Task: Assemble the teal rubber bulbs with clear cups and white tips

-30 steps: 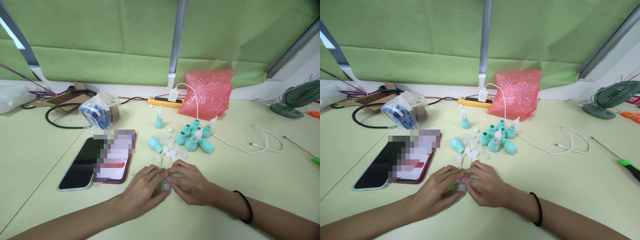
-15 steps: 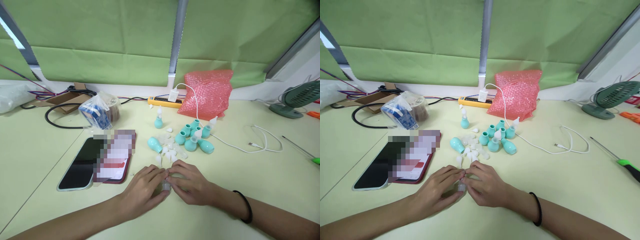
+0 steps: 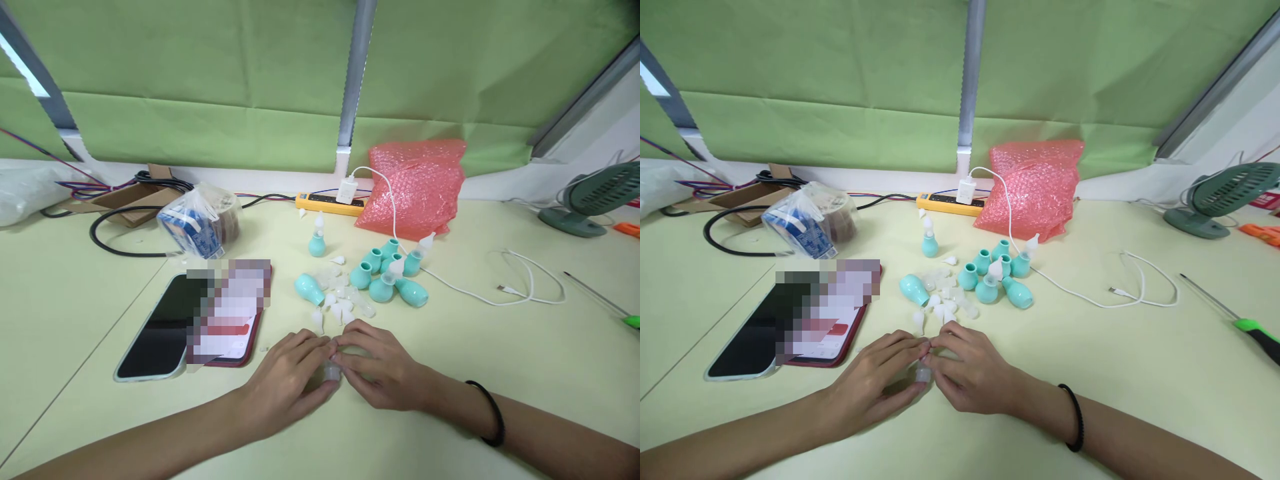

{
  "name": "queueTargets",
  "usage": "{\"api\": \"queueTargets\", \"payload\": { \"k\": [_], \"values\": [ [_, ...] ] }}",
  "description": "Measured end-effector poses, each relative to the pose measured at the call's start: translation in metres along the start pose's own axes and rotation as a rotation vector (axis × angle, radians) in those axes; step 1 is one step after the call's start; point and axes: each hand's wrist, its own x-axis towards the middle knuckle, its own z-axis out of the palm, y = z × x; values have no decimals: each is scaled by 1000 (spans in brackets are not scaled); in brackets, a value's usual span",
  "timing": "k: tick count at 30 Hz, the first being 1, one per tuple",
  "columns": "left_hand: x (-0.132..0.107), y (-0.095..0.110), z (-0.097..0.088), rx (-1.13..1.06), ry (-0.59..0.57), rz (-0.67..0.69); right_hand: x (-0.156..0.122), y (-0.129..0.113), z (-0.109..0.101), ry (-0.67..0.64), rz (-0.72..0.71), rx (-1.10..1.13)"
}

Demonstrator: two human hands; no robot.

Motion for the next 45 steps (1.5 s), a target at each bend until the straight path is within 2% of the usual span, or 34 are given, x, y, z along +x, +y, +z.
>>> {"api": "queueTargets", "payload": {
  "k": [33, 45],
  "values": [
    [-1, -1, 1, -10, -31, -12, -1, -1, 1, -12, 4, 14],
    [-1, -2, 3, -18, -4, 8, -4, -1, 3, -22, 14, 33]
  ]
}}
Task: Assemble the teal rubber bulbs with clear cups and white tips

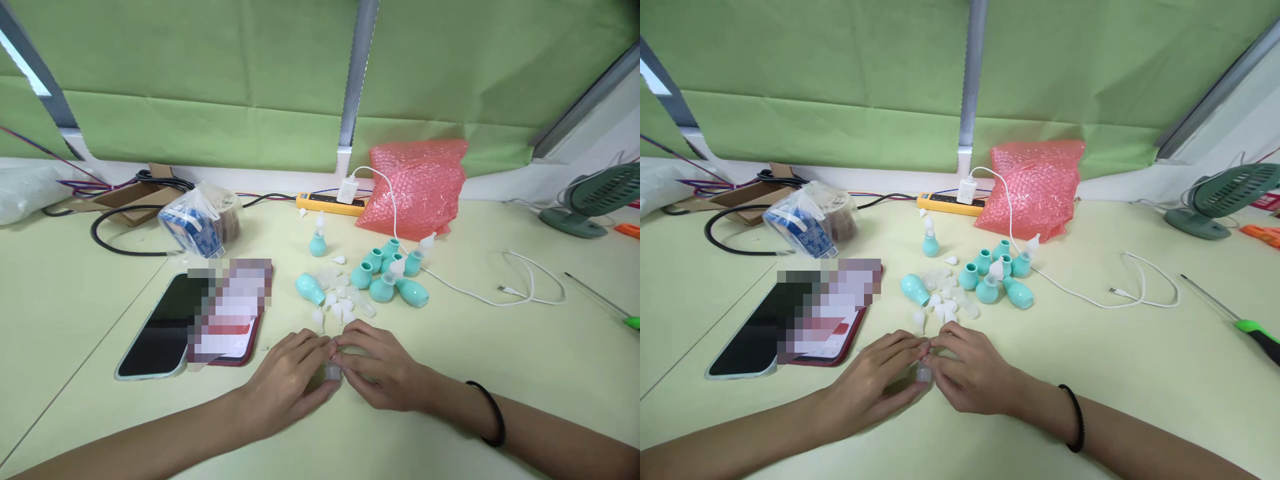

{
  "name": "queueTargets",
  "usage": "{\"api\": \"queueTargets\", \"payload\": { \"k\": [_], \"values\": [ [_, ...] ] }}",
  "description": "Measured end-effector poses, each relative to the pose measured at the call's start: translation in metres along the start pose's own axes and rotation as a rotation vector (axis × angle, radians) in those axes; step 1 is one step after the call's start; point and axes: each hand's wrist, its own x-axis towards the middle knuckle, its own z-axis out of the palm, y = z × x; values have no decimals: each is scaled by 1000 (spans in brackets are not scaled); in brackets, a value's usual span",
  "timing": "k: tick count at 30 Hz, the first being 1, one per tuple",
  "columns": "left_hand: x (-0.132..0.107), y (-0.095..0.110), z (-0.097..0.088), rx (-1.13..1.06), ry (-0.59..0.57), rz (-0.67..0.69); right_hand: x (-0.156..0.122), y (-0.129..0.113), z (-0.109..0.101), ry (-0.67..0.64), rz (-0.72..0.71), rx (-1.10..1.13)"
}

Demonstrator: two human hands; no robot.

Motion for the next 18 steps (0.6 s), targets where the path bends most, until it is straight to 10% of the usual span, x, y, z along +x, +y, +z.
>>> {"api": "queueTargets", "payload": {
  "k": [9, 18],
  "values": [
    [1, 4, -10, -187, 195, -49, 4, -7, -5, 101, 186, 341],
    [14, 12, -25, -115, 457, 265, 18, -29, -17, -61, 779, 1232]
  ]
}}
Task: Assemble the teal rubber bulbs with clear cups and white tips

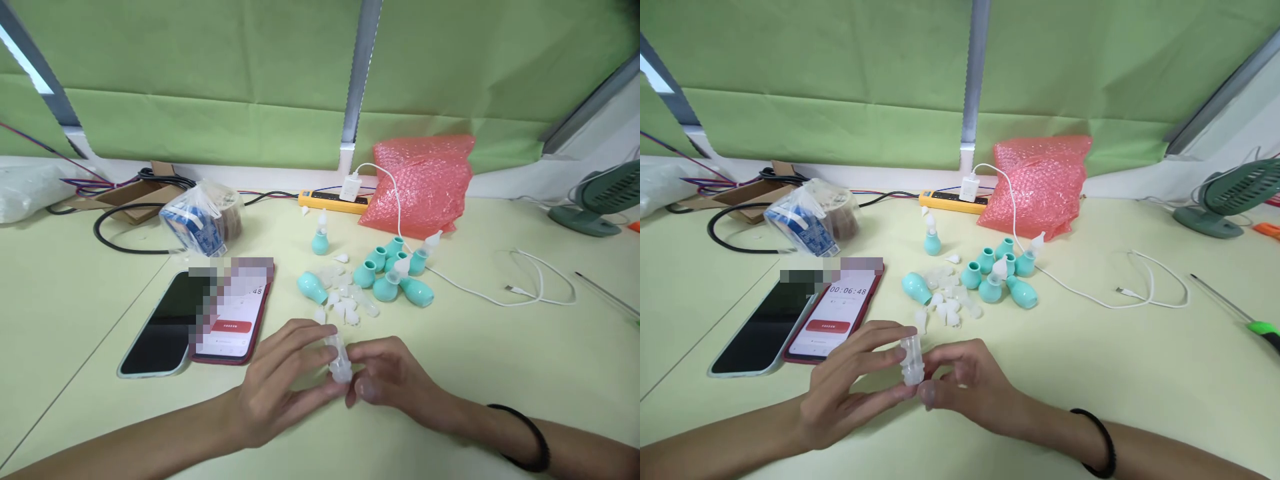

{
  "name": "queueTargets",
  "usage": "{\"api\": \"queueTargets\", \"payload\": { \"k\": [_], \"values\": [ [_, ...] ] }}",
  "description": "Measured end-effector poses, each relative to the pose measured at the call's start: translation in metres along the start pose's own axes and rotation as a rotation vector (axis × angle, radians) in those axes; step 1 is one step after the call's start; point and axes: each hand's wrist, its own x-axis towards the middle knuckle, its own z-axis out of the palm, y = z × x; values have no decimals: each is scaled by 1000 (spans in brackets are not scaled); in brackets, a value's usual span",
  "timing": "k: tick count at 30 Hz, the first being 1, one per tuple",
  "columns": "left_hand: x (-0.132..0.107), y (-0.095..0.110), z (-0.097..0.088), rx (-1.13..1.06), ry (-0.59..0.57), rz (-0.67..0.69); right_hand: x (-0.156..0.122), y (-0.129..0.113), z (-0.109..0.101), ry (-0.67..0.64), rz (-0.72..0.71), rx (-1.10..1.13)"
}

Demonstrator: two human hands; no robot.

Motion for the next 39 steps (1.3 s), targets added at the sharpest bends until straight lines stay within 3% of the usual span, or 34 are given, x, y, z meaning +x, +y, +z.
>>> {"api": "queueTargets", "payload": {
  "k": [3, 7, 9, 12, 15, 24, 28, 31, 36, 39],
  "values": [
    [9, 5, -4, 141, -6, 112, -6, -11, 9, 28, 7, 37],
    [22, 12, -10, 95, 4, 160, -12, -31, 14, 230, -250, -260],
    [29, 15, -14, -64, 10, 65, -12, -43, 13, 234, -369, -397],
    [44, 22, -20, -227, -71, -156, -10, -59, 10, 210, -442, -563],
    [57, 27, -25, -265, -91, -247, -10, -67, 8, 193, -422, -653],
    [68, 29, -30, -371, -211, -268, -17, -77, 8, 130, -339, -747],
    [64, 29, -30, -399, -215, -324, -17, -76, 9, 70, -259, -668],
    [61, 23, -27, -414, -213, -352, -15, -71, 7, 114, -222, -580],
    [63, 2, -31, -194, -228, -302, -3, -76, -9, 202, -175, -467],
    [66, -11, -36, 193, -415, -283, 4, -84, -25, 339, -242, -343]
  ]
}}
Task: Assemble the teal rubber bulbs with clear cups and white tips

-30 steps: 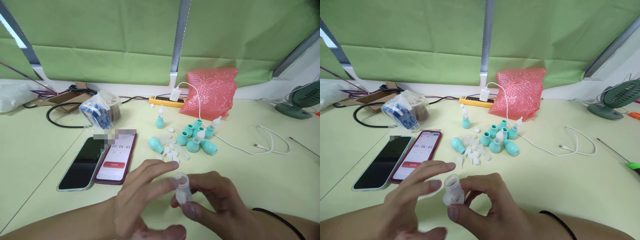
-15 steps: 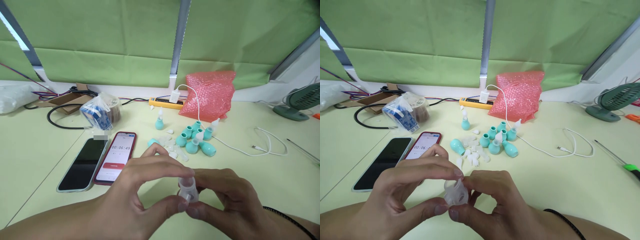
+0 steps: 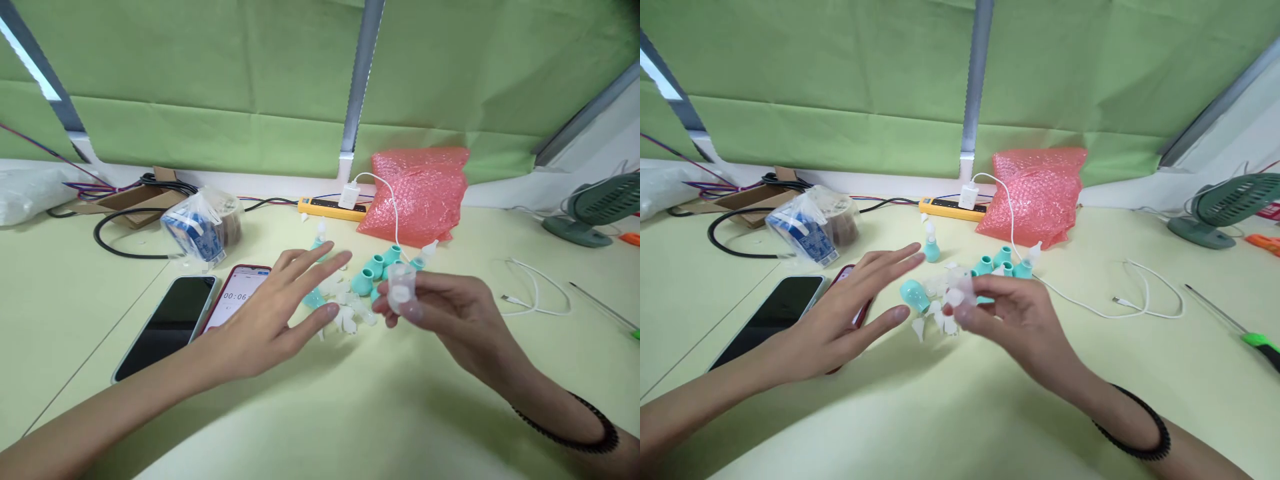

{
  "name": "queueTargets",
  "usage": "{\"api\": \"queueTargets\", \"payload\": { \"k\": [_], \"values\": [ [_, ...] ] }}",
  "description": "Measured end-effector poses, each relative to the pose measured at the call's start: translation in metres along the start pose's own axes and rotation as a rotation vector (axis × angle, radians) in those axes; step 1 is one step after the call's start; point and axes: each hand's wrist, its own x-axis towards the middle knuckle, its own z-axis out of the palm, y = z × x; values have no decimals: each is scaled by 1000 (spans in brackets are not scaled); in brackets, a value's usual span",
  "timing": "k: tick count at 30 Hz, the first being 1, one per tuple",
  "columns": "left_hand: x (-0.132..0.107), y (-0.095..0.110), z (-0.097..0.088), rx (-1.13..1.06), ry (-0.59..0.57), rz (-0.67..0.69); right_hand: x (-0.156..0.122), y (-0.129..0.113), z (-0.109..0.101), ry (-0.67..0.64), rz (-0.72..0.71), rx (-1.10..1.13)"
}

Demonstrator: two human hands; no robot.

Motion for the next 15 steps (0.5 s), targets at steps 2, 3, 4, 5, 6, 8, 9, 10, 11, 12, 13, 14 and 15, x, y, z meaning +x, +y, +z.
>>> {"api": "queueTargets", "payload": {
  "k": [2, 3, 4, 5, 6, 8, 9, 10, 11, 12, 13, 14, 15],
  "values": [
    [1, -9, 2, 265, -148, -37, 5, 0, -8, 51, -17, 28],
    [0, -13, 6, 360, -217, -45, 6, 0, -10, 57, -16, 28],
    [-1, -17, 10, 434, -273, -39, 7, 1, -11, 57, -8, 26],
    [-3, -22, 15, 494, -299, -23, 6, 1, -12, 52, 1, 30],
    [-5, -26, 20, 539, -308, -11, 6, 1, -11, 41, 14, 42],
    [-8, -35, 29, 579, -320, 12, 4, 1, -7, 7, 36, 83],
    [-10, -38, 33, 584, -322, 23, 4, 0, -4, -22, 51, 106],
    [-10, -41, 36, 580, -317, 27, 4, 0, -1, -48, 63, 124],
    [-10, -44, 38, 571, -305, 23, 4, 1, 2, -61, 70, 131],
    [-10, -45, 40, 560, -289, 12, 5, 1, 4, -59, 78, 126],
    [-9, -46, 41, 549, -270, -3, 6, 2, 6, -50, 85, 114],
    [-7, -46, 41, 538, -252, -20, 6, 3, 7, -43, 97, 102],
    [-6, -44, 41, 532, -236, -37, 6, 4, 7, -42, 108, 97]
  ]
}}
